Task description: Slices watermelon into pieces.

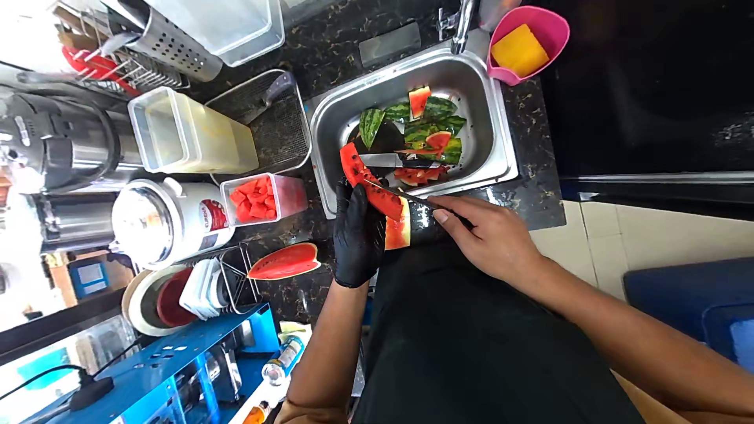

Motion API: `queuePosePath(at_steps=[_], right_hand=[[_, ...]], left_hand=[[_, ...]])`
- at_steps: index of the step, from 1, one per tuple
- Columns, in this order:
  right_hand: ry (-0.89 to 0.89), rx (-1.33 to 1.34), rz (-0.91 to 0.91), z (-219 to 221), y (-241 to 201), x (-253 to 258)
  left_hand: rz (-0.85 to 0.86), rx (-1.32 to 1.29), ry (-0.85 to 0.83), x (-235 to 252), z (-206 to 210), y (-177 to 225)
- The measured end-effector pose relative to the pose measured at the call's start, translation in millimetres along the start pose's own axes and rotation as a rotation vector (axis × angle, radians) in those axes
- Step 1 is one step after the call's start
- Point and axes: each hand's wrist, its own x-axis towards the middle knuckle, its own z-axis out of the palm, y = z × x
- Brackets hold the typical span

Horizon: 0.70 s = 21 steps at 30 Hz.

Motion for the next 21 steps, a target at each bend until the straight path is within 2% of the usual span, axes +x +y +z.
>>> queuePosePath(at_steps=[5,9,13,16,21], right_hand=[[-0.009,-0.027,-0.001,1.0,-2.2,4.9],[-0.02,0.043,0.087,-2.2,1.6,5.6],[-0.038,0.015,0.019,-5.3,1.5,1.1],[-0.041,-0.038,0.007,-5.4,1.8,-0.6],[-0.017,0.022,0.049,-0.3,0.5,-6.4]], left_hand=[[-0.037,0.079,0.033,-7.3,3.4,-3.0],[-0.028,-0.032,-0.01,-7.5,1.0,-7.8],[-0.013,0.091,0.048,-8.5,6.4,-5.9],[0.0,0.006,-0.012,-8.7,4.0,-10.3],[-0.006,-0.016,0.002,-7.5,6.2,-12.3]])
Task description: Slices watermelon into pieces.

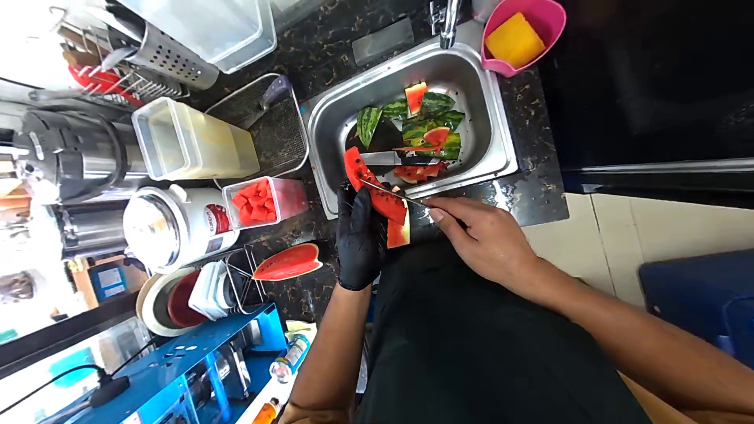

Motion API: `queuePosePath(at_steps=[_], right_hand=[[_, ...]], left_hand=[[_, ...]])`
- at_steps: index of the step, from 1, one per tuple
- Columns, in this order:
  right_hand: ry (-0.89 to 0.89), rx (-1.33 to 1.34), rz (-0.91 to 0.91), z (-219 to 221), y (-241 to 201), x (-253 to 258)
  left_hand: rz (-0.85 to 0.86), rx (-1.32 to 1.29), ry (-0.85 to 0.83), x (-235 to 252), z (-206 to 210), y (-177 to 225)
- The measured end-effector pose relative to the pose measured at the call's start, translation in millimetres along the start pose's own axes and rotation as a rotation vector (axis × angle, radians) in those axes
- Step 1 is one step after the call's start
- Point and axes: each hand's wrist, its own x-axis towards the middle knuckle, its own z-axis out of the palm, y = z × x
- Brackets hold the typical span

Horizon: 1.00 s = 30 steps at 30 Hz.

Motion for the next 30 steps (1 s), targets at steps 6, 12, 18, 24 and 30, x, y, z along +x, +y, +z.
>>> queuePosePath(at_steps=[6,12,18,24,30], right_hand=[[0.035,0.057,0.071,-6.7,4.1,0.8],[0.012,-0.023,-0.027,-4.5,5.5,-2.4],[0.002,0.013,0.019,-1.5,6.5,-6.1],[0.031,0.006,0.017,-5.0,7.0,-8.6],[0.048,-0.061,0.009,-2.9,9.3,-4.9]], left_hand=[[-0.014,-0.011,0.007,-1.2,4.0,-0.2],[-0.002,0.04,-0.005,-2.3,5.0,-2.5],[-0.03,0.08,0.006,-3.0,8.5,-1.4],[-0.027,0.131,0.018,-3.4,9.8,-1.1],[-0.004,0.148,-0.012,-4.6,7.6,-4.5]])
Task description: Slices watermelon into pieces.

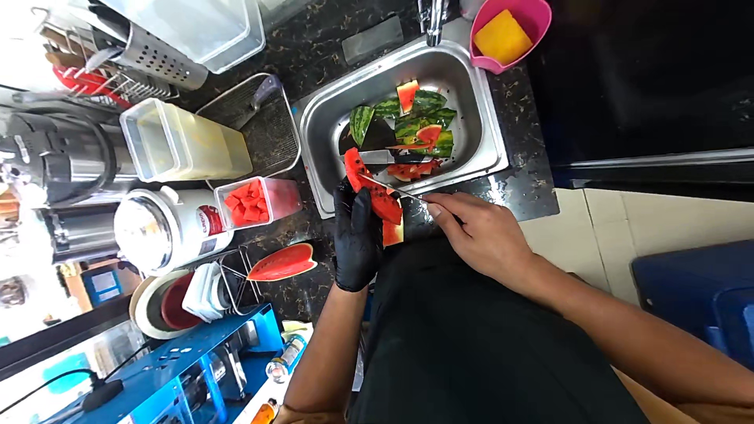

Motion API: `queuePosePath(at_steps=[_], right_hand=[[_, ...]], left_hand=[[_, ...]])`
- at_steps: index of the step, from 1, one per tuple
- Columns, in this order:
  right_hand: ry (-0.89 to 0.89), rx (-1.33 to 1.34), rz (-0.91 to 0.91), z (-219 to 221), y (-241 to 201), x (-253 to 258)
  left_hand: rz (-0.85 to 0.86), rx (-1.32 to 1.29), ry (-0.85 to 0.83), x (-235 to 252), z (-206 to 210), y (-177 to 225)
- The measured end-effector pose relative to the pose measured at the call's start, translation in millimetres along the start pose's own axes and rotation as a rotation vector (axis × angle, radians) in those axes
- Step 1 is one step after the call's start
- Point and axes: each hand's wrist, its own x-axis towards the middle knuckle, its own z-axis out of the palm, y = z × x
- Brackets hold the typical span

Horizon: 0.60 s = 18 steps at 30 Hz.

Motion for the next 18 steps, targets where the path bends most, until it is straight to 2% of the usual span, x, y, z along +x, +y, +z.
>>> queuePosePath(at_steps=[3,10,14,18], right_hand=[[0.012,0.056,0.064,-4.0,2.2,1.4],[-0.008,0.005,0.011,-3.1,-1.0,1.5],[-0.004,0.031,0.096,-6.8,-1.6,4.1],[-0.049,0.058,0.04,-8.6,0.1,-3.6]], left_hand=[[-0.013,-0.013,0.008,-0.5,-1.5,-1.1],[-0.012,-0.006,-0.018,-0.5,-0.9,-1.0],[-0.036,-0.025,-0.021,-1.1,-2.9,-0.4],[-0.05,-0.024,0.016,1.2,-3.3,4.0]])
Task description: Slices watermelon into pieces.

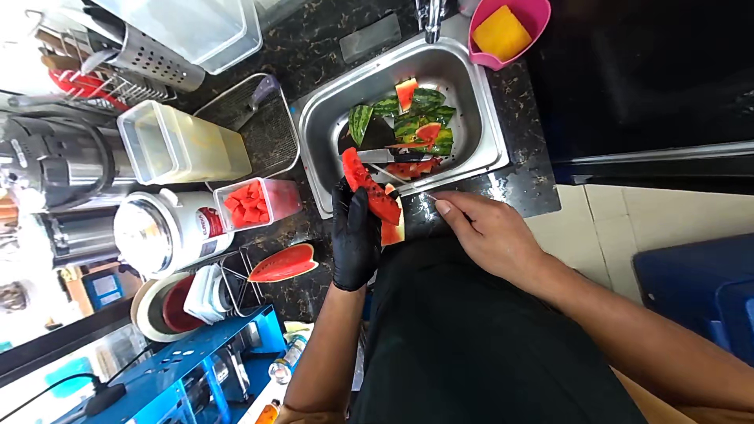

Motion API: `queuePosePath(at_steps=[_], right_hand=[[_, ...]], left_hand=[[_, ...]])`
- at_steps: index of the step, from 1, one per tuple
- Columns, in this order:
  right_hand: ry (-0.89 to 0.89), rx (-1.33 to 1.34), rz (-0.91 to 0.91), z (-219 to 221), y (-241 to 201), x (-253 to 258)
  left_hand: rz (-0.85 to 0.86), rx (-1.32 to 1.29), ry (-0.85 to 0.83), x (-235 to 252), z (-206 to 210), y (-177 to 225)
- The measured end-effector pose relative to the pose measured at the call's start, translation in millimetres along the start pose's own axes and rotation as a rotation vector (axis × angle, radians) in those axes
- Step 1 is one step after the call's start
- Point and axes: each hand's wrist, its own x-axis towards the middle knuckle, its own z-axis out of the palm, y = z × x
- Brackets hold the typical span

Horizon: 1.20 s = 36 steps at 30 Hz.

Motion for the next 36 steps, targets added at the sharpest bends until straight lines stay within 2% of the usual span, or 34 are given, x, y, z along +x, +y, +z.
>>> queuePosePath(at_steps=[3,6,8,12,19,23,32,36], right_hand=[[-0.048,0.019,-0.004,2.5,2.1,-3.4],[-0.006,0.076,0.068,3.6,5.2,-1.9],[0.012,0.077,0.033,1.8,5.7,-3.2],[0.014,-0.014,-0.055,0.9,4.1,-10.3],[0.021,-0.135,-0.057,0.3,0.4,-10.7],[0.038,-0.089,0.02,-1.9,1.5,-12.3],[-0.002,-0.094,-0.049,-1.7,4.6,-17.6],[0.039,-0.075,0.034,-1.1,7.3,-17.0]], left_hand=[[-0.017,-0.047,-0.003,1.3,-0.2,3.5],[-0.042,-0.11,-0.001,1.1,0.6,6.1],[-0.045,-0.119,0.012,2.2,-1.0,7.0],[0.002,-0.061,0.029,6.1,-2.7,7.2],[0.057,0.041,0.029,8.3,1.4,5.6],[0.081,0.057,0.014,8.1,2.0,4.2],[0.087,0.014,0.031,10.2,5.4,4.4],[0.064,0.018,0.061,11.1,5.5,5.2]])
